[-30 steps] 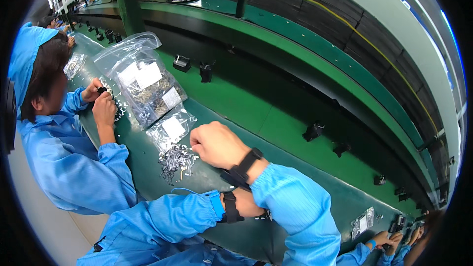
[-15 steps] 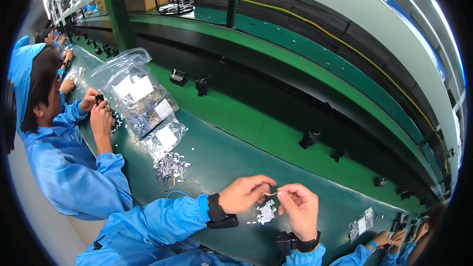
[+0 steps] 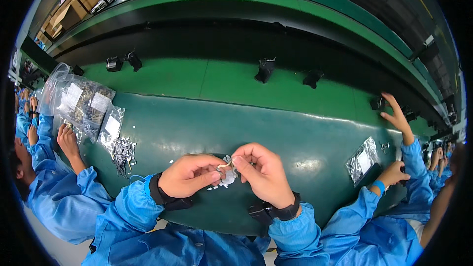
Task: Assembling small silver clips and wires onto black plastic housings at a factory production line.
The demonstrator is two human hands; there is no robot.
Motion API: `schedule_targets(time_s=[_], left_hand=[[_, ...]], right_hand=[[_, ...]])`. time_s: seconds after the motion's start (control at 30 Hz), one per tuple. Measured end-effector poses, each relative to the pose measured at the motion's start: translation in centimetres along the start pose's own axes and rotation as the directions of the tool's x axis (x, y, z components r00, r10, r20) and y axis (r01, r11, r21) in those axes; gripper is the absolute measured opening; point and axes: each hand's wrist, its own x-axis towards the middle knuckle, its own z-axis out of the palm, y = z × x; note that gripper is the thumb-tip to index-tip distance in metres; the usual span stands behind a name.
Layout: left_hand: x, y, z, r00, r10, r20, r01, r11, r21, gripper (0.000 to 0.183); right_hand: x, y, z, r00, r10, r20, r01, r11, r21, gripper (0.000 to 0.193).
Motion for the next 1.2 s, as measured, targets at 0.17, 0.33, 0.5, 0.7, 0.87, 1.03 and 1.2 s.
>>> schedule_targets(time_s=[0.17, 0.33, 0.5, 0.7, 0.87, 1.03, 1.2], left_hand=[[-0.5, -0.1, 0.3, 0.999, 0.014, -0.046, -0.019, 0.994, -0.105, 0.027], [-0.6, -0.2, 0.3, 0.989, -0.037, -0.144, 0.004, 0.976, -0.22, 0.021], [-0.4, -1.3, 0.0, 0.983, 0.018, -0.184, -0.062, 0.97, -0.235, 0.015], [0.1, -1.2, 0.5, 0.936, 0.064, -0.346, -0.115, 0.985, -0.129, 0.015], [-0.5, -0.2, 0.2, 0.938, 0.015, -0.346, -0.043, 0.996, -0.075, 0.02], [-0.8, 0.9, -0.4, 0.971, -0.211, -0.109, 0.174, 0.944, -0.282, 0.025], [-0.6, 0.0, -0.7, 0.987, -0.159, -0.03, 0.137, 0.921, -0.364, 0.019]], right_hand=[[-0.3, -0.4, 1.1, 0.998, -0.017, -0.064, 0.011, 0.996, -0.094, 0.015], [-0.3, 0.4, 2.1, 0.965, -0.218, -0.148, 0.198, 0.97, -0.139, 0.011], [-0.3, 1.0, 2.5, 0.965, -0.257, -0.048, 0.251, 0.962, -0.112, 0.011], [-0.8, 1.5, 3.0, 0.946, -0.312, 0.093, 0.322, 0.939, -0.12, 0.017], [-0.8, 1.1, 3.5, 0.94, -0.332, 0.074, 0.335, 0.941, -0.039, 0.02], [-0.3, -0.2, 3.0, 0.772, -0.635, 0.02, 0.543, 0.643, -0.54, 0.022], [-1.0, -0.2, 3.0, 0.697, -0.699, 0.16, 0.64, 0.506, -0.578, 0.022]])
